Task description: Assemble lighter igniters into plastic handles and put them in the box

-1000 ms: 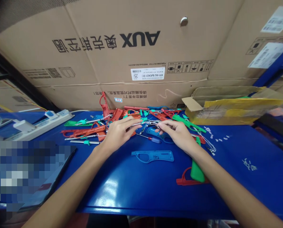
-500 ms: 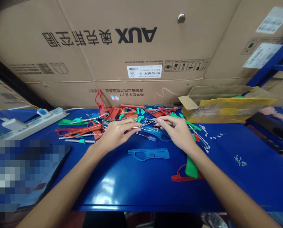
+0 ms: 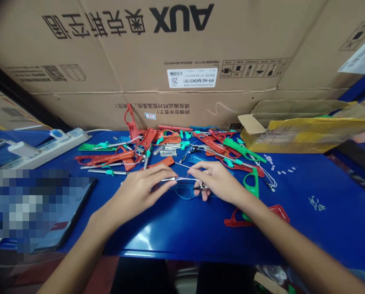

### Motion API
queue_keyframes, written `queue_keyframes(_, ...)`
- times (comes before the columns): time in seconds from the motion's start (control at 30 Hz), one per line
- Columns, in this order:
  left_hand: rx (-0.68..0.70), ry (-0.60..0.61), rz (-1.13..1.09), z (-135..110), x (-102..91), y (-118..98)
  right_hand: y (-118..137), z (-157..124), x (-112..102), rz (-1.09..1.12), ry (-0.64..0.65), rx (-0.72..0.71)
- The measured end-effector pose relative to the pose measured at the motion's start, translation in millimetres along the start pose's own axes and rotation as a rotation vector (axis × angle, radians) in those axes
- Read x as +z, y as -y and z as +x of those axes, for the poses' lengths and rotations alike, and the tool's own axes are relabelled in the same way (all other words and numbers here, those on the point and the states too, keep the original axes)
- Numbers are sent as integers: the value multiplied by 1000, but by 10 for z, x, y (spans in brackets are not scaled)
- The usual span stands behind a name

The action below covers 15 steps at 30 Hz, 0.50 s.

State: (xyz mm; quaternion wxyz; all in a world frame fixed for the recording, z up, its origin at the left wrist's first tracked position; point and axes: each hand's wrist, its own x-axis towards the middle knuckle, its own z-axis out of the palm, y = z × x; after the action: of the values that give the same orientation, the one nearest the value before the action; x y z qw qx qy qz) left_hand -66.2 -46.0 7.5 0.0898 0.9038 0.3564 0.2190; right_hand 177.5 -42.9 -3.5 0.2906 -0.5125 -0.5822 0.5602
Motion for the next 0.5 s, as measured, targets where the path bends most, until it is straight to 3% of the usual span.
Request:
queue_keyframes(0.13, -93, -45, 18, -244, 166, -53, -40, -31, 146, -269, -73, -110)
queue_keyframes(0.27, -122, -81, 84, -338, 309, -15, -82, -34, 198, -480, -101, -193)
queue_keyframes(0.5, -67, -115, 6, -312, 410, 53, -136, 16, 193, -531, -143, -246)
